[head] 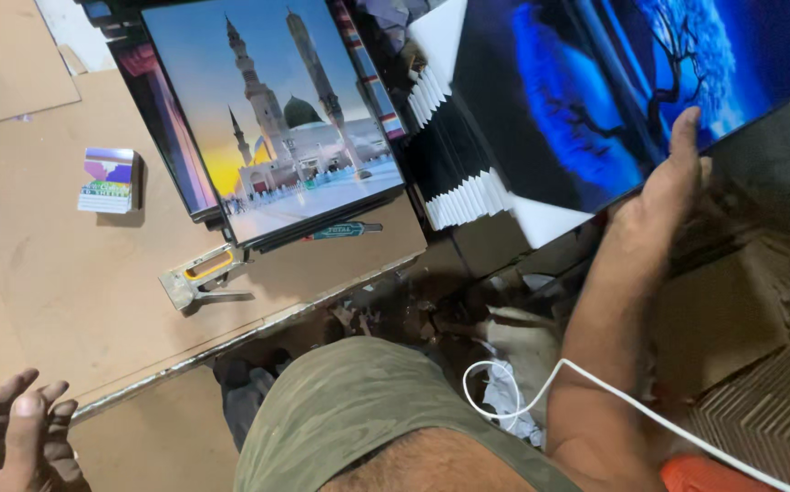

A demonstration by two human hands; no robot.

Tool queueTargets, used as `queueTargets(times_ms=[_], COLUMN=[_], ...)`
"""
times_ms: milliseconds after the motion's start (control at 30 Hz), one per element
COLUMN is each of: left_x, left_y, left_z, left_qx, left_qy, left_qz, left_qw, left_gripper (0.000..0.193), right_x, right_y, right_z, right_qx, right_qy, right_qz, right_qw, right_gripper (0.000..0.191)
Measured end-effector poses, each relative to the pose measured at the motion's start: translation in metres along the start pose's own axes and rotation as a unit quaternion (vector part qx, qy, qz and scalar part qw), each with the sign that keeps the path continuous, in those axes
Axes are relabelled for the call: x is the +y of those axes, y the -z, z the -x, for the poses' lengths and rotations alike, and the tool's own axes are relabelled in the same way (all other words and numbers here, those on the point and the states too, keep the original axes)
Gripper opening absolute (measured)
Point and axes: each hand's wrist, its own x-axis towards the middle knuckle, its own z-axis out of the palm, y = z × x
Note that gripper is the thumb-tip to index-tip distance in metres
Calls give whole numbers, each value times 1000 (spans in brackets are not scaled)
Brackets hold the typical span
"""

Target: The person folds white paper corner protectors over the corners of framed pictures and secures them with a hand stapler, working through the corners one at a time. They reposition each frame on the padded work table and stack finished frames with others on the table.

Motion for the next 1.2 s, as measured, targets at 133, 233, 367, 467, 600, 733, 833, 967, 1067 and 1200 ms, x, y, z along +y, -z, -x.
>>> queueTargets(times_ms=[133, 233, 367, 467, 600, 733, 833, 967, 1067, 1200], left_x=[-1, 13, 17, 15, 9, -6, -23, -31, -22, -13], left_y=[-6, -2, 1, 5, 11, 28, 49, 76, 70, 5], left_z=[14, 20, 27, 27, 25, 25, 21, 13, 13, 3], left_qx=[17, 33, 71, 75, 68, 67, 63, 36, 49, 10], left_qy=[18, 33, 61, 60, 35, 41, 43, 89, 109, 60], left_qz=[3, -14, -24, -42, -34, -38, -32, -67, -94, 14], left_qw=[1000, 999, 995, 995, 996, 996, 997, 993, 988, 998], left_gripper=[17, 13, 15, 14, 14, 14, 13, 11, 13, 10], right_x=[29, 49, 63, 73, 81, 73, 42, -2, -12, 8], right_y=[26, 28, 27, 27, 22, 17, 14, 15, 4, -26], right_z=[-65, -80, -83, -83, -84, -77, -46, 26, 74, 115], right_qx=[-64, -37, 3, 10, 25, -6, -19, 99, 33, -125], right_qy=[-116, -166, -143, -163, -177, -185, -174, 118, 98, 81], right_qz=[-51, -63, -15, -37, -24, -15, 77, 678, 679, 627], right_qw=[990, 983, 990, 986, 984, 983, 982, 719, 727, 764], right_gripper=[53, 52, 49, 48, 48, 50, 65, 97, 89, 112])
